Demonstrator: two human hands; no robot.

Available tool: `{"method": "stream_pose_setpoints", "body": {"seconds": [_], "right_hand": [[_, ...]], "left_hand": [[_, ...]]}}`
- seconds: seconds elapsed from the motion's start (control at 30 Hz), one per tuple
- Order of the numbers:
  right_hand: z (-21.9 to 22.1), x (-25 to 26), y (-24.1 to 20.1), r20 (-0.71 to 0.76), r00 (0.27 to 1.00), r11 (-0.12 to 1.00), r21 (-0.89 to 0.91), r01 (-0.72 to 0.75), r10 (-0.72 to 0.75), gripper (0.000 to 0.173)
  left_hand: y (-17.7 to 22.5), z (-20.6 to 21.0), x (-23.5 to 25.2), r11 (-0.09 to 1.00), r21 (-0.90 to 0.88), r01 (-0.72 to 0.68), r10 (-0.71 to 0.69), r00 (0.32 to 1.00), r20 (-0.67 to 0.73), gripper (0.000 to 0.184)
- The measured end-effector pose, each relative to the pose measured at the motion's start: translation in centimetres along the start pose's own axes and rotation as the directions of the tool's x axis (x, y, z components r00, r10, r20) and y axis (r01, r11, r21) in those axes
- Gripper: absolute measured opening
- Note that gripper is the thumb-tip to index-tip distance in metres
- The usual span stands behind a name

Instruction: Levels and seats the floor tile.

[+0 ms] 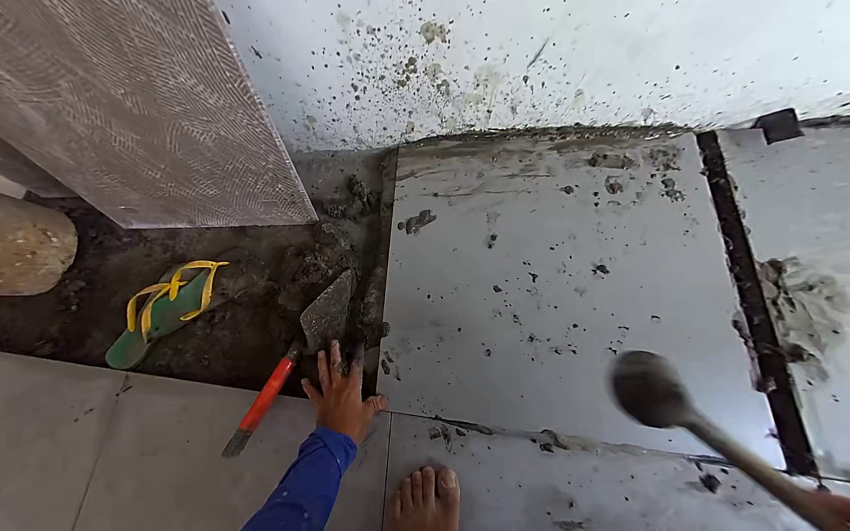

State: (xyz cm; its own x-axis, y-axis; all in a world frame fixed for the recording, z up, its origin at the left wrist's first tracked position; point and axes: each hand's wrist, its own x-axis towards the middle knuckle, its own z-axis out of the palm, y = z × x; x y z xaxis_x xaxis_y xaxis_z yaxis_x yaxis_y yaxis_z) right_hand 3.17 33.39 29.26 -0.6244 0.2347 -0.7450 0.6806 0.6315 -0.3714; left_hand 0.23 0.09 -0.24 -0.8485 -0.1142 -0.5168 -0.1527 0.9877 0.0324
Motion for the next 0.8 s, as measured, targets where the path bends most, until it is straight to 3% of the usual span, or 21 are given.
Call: {"method": "stream_pose_setpoints", "body": {"seconds": [0.03,0.07,0.1,0.2,0.33,0.47,0.57,0.6,0.7,0.8], "right_hand": [[-0.3,3.4,6.4,0.181,0.920,0.936,0.006,0.351,-0.346,0.031],[1.1,8.4,13.9,0.259,0.709,0.745,0.074,0.663,-0.656,0.042],[4.5,11.6,18.0,0.164,0.681,0.698,0.080,0.711,-0.713,0.049],[13.4,16.3,19.1,0.008,0.765,0.765,-0.001,0.644,-0.644,0.051],[17.9,16.8,17.8,-0.157,0.632,0.637,0.023,0.771,-0.759,0.049],[18.0,17.3,17.0,-0.023,0.710,0.710,0.000,0.704,-0.704,0.053],[18.2,17.4,16.7,-0.103,0.641,0.644,0.003,0.765,-0.761,0.050],[18.2,17.6,17.0,-0.082,0.648,0.651,-0.014,0.759,-0.757,0.051],[17.5,17.8,16.1,0.022,0.731,0.730,-0.054,0.682,-0.682,0.053],[17.9,17.7,16.0,-0.096,0.676,0.682,-0.048,0.730,-0.730,0.050]], "left_hand": [[0.1,-0.1,0.1,1.000,-0.001,0.015,-0.015,1.000,0.018,0.100],[0.2,-0.2,0.2,1.000,-0.004,0.029,-0.029,0.999,0.033,0.102],[0.4,-0.4,0.4,0.999,-0.010,0.039,-0.038,0.998,0.046,0.105],[0.9,-0.9,0.6,0.998,-0.006,0.066,-0.066,0.994,0.089,0.109],[1.7,-0.8,-0.3,0.996,0.012,0.085,-0.086,0.995,0.054,0.096],[2.1,-0.9,-0.4,0.995,0.026,0.093,-0.094,0.995,0.036,0.094],[2.1,-1.2,-0.3,0.995,0.023,0.099,-0.100,0.994,0.043,0.094],[2.1,-1.1,-0.4,0.994,0.024,0.105,-0.106,0.993,0.044,0.094],[2.2,-1.1,-0.6,0.994,0.023,0.106,-0.106,0.994,0.034,0.095],[2.3,-1.3,-0.3,0.994,0.019,0.107,-0.108,0.993,0.043,0.096]]}}
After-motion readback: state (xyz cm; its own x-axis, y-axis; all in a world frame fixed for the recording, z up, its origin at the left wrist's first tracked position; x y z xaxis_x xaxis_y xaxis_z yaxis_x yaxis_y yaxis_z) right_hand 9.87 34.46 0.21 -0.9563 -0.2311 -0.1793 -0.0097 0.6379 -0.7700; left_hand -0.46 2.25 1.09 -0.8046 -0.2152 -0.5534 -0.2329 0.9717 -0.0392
